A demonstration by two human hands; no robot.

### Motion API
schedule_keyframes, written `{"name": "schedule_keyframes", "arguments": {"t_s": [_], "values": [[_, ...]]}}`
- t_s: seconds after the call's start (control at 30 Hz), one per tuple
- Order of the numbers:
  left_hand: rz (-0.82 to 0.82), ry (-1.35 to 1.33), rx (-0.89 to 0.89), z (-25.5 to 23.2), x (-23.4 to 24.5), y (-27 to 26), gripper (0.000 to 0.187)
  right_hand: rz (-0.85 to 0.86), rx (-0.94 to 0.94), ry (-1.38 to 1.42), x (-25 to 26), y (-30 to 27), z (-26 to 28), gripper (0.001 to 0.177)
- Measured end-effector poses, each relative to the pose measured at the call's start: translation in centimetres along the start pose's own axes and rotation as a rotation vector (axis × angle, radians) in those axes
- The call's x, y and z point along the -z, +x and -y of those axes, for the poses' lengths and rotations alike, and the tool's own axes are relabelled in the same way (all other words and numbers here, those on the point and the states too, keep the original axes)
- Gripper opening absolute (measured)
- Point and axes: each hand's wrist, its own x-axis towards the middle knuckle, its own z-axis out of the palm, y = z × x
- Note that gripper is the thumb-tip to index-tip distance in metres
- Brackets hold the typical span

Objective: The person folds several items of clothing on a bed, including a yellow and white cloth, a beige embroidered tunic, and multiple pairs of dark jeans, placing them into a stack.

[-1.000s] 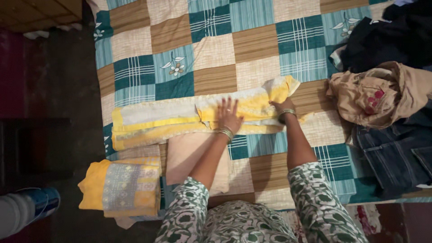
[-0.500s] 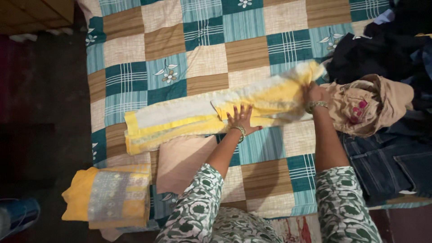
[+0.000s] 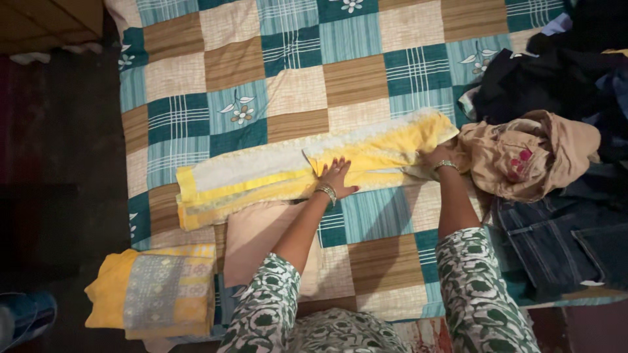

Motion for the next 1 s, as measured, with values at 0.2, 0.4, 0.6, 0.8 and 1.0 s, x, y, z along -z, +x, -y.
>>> {"name": "schedule_keyframes", "arguments": {"t_s": [0.2,0.4,0.6,0.8,1.0], "values": [[0.018,0.002,-0.052,1.0,-0.4,-0.8,0.115,-0.162,0.094,0.273,3.1,-0.9,1.6,0.058],[-0.138,-0.411,-0.063,1.6,0.7,1.1,0.086,-0.294,0.188,0.216,0.8,-3.7,9.7,0.053],[-0.235,-1.806,0.394,3.7,2.7,0.8,0.061,0.332,0.727,0.567,-5.2,-11.4,18.4,0.034],[-0.322,-1.23,0.237,5.8,2.2,-2.8,0.052,-0.14,0.313,0.905,-7.5,-9.2,16.5,0.04],[-0.593,-0.451,0.35,3.3,2.7,-4.4,0.051,-0.331,0.283,0.754,-6.1,-8.4,12.3,0.066]]}}
